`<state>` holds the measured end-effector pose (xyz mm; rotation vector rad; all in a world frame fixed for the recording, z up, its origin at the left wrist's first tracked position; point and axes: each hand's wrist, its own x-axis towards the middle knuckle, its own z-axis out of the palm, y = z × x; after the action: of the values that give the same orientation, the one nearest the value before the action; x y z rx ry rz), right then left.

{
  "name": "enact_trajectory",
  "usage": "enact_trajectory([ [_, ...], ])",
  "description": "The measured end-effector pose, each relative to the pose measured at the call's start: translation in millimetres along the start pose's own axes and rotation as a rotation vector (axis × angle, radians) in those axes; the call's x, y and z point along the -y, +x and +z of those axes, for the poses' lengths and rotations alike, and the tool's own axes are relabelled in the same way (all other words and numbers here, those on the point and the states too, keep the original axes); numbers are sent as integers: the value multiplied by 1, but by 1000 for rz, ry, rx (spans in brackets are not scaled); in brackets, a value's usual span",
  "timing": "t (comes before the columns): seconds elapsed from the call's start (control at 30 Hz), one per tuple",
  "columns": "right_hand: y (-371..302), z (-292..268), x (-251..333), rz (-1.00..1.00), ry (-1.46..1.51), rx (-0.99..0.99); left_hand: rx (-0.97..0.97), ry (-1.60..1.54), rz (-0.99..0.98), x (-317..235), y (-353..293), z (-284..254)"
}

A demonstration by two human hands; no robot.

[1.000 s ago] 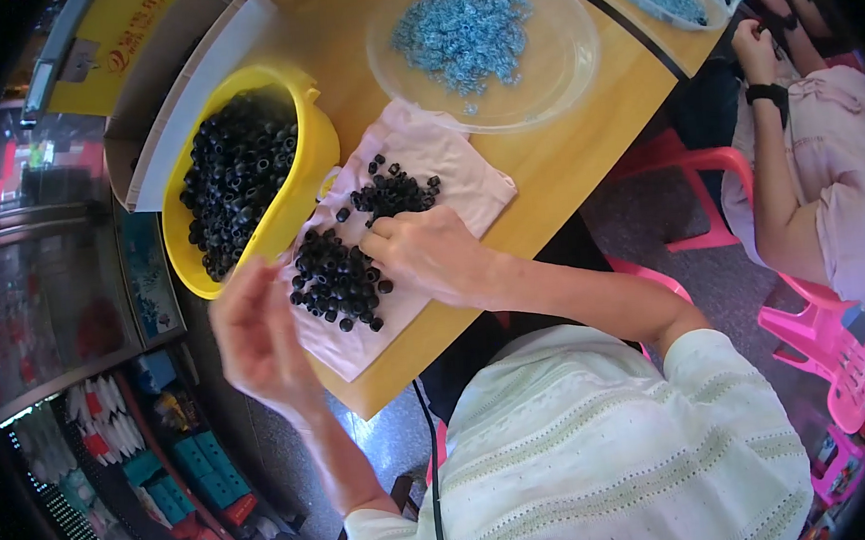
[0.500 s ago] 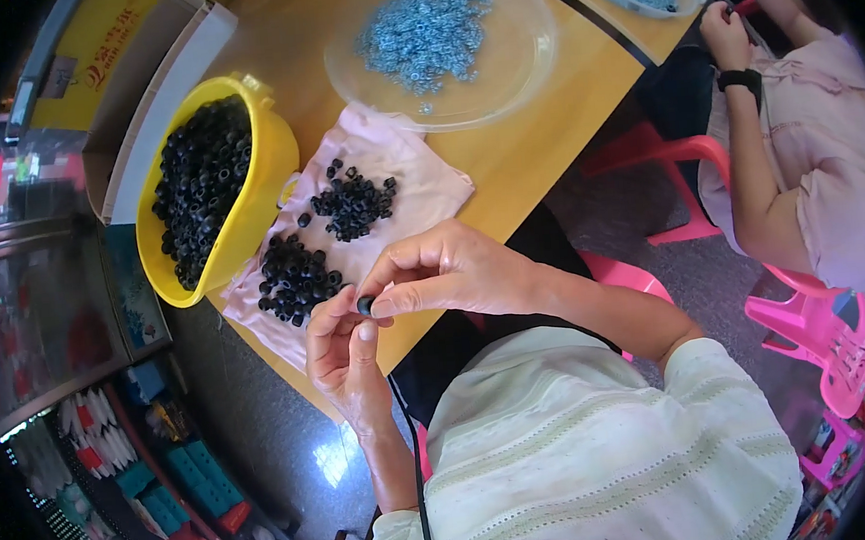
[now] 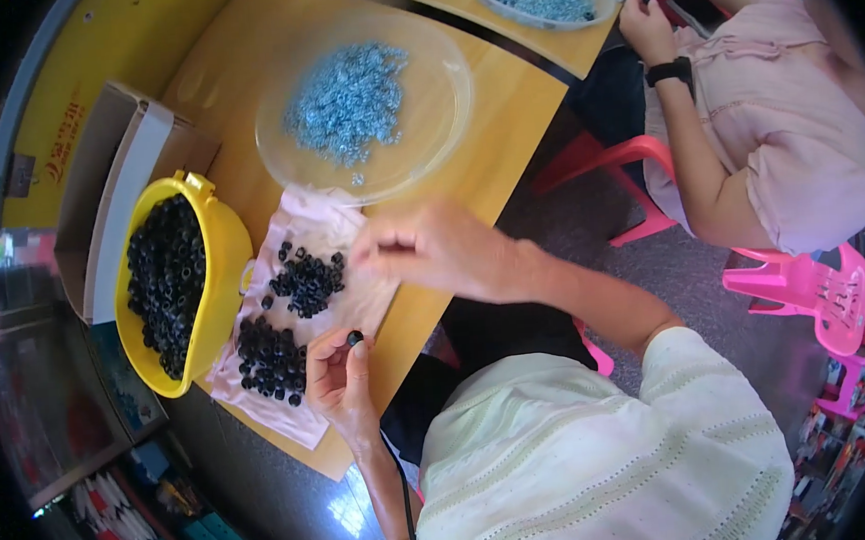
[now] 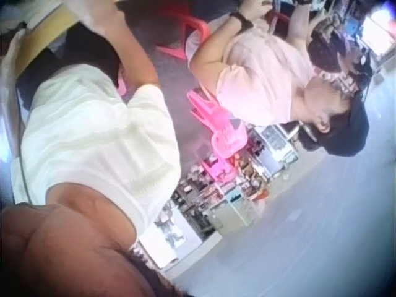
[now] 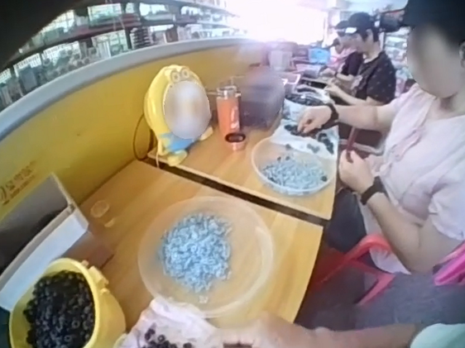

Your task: The person removes black plastic components from a yellow container onto a cloth, then repeatedly inserts small plastic pieces into the black components by hand.

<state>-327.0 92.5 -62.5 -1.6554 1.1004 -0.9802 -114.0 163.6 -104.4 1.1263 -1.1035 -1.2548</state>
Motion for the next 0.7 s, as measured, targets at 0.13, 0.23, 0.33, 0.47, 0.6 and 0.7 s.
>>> enact_trajectory([
  [0.13, 35, -37, -6, 65, -406, -101, 31, 83, -54, 3, -2, -3],
  [0.23, 46, -49, -25, -52, -612, -141, 54, 107, -73, 2, 0, -1],
  [0.33, 52, -60, -38, -49, -756, -208, 45, 97, -77, 4, 1, -1],
  [0.47, 53, -73, -37, 88, -884, -215, 47, 126, -53, 4, 2, -1],
  [0.6, 54, -69, -40, 37, -887, -243, 42, 121, -36, 3, 4, 1],
  [0.7, 53, -66, -44, 55, -902, -246, 41, 124, -47, 4, 4, 1],
])
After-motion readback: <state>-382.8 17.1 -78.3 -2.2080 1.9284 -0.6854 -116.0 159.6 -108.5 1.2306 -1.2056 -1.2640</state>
